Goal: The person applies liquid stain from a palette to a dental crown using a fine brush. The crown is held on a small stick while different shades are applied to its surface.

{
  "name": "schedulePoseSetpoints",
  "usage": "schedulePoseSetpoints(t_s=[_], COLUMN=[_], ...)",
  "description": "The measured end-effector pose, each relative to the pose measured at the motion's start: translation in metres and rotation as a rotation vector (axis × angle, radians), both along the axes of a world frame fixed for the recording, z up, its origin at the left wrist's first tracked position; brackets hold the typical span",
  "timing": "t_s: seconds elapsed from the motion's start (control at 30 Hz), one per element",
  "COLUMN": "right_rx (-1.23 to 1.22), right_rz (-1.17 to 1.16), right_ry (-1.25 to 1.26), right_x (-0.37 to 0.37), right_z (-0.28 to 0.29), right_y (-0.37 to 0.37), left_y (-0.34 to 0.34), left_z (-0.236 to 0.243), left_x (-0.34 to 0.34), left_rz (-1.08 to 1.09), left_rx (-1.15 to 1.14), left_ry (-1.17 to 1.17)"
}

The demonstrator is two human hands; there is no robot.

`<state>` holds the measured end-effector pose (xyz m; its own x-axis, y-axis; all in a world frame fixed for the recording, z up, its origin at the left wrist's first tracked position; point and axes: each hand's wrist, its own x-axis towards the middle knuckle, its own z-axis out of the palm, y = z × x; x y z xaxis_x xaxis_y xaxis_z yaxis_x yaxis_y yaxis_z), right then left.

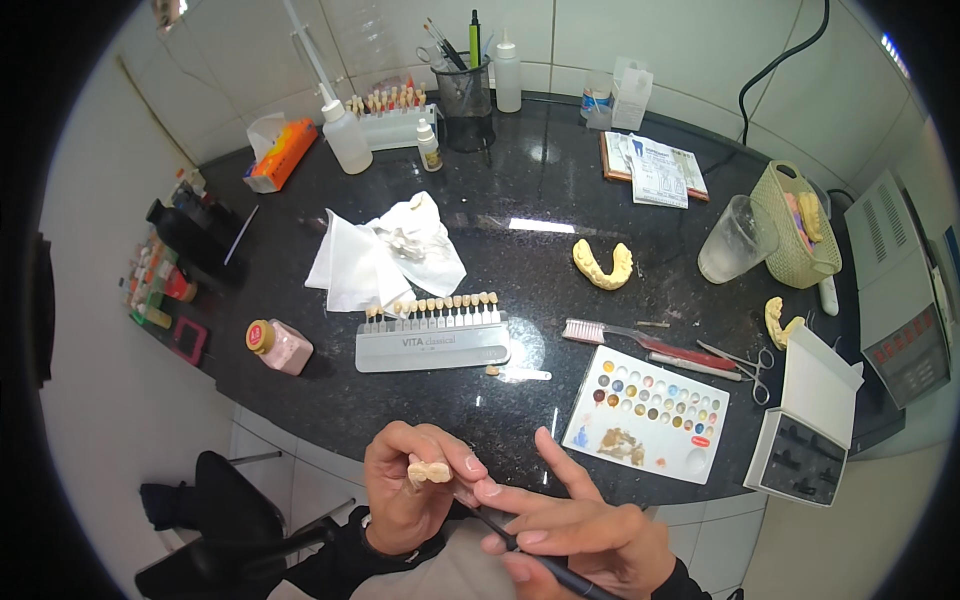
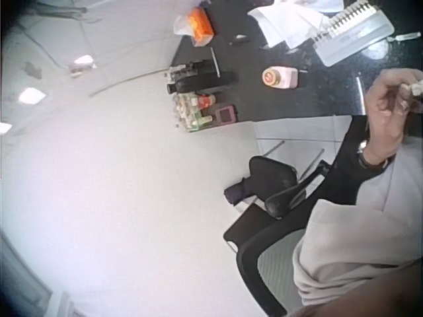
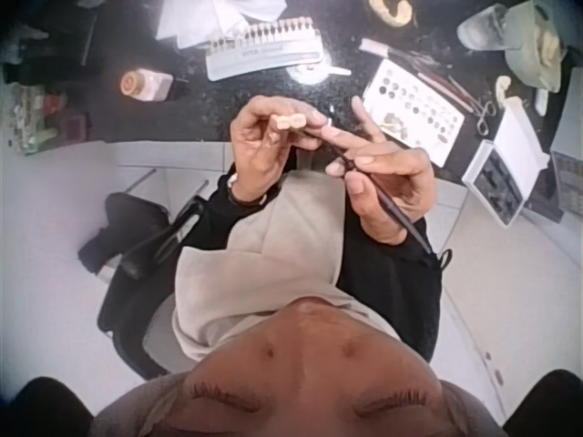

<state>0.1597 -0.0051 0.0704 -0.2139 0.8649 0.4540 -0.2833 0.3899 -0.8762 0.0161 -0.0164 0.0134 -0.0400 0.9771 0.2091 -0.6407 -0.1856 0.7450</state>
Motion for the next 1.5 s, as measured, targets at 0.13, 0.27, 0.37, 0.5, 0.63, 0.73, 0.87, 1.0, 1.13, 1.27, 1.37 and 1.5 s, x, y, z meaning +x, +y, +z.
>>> schedulePoseSetpoints(t_s=[0.13, 0.27, 0.37, 0.5, 0.63, 0.73, 0.87, 1.0, 1.13, 1.27, 1.37, 1.5], right_rx=[0.056, 0.107, 0.101, 0.111, 0.098, 0.093, 0.079, 0.073, 0.083, 0.101, 0.106, 0.076], right_rz=[-0.027, -0.094, -0.071, -0.085, -0.109, -0.104, -0.102, -0.116, -0.101, -0.102, -0.106, -0.107], right_ry=[-0.064, -0.149, -0.167, -0.197, -0.169, -0.154, -0.168, -0.203, -0.227, -0.261, -0.276, -0.216], right_x=[-0.002, 0.006, 0.002, 0.004, 0.004, 0.002, 0.003, 0.006, 0.004, 0.004, 0.005, 0.006], right_z=[-0.001, 0.005, 0.001, 0.005, 0.005, 0.004, 0.005, 0.007, 0.005, 0.008, 0.01, 0.007], right_y=[-0.002, -0.006, -0.002, -0.001, -0.001, 0.001, 0.001, 0.0, 0.002, 0.003, 0.003, 0.002], left_y=[-0.001, 0.003, 0.002, 0.004, 0.006, 0.006, 0.007, 0.008, 0.007, 0.007, 0.007, 0.008], left_z=[-0.002, -0.002, -0.003, -0.001, -0.004, -0.002, -0.004, -0.005, -0.006, -0.005, -0.005, -0.005], left_x=[-0.003, 0.004, -0.001, 0.002, 0.003, 0.009, 0.007, 0.003, 0.0, 0.002, 0.009, 0.009], left_rz=[-0.052, -0.099, -0.056, -0.049, -0.06, 0.066, 0.032, -0.054, -0.029, 0.025, 0.108, 0.103], left_rx=[0.018, 0.051, 0.038, 0.051, 0.054, 0.0, 0.02, 0.056, 0.059, 0.05, 0.032, 0.037], left_ry=[0.009, 0.011, 0.046, 0.044, 0.022, -0.078, -0.041, 0.022, 0.041, 0.032, -0.02, -0.021])
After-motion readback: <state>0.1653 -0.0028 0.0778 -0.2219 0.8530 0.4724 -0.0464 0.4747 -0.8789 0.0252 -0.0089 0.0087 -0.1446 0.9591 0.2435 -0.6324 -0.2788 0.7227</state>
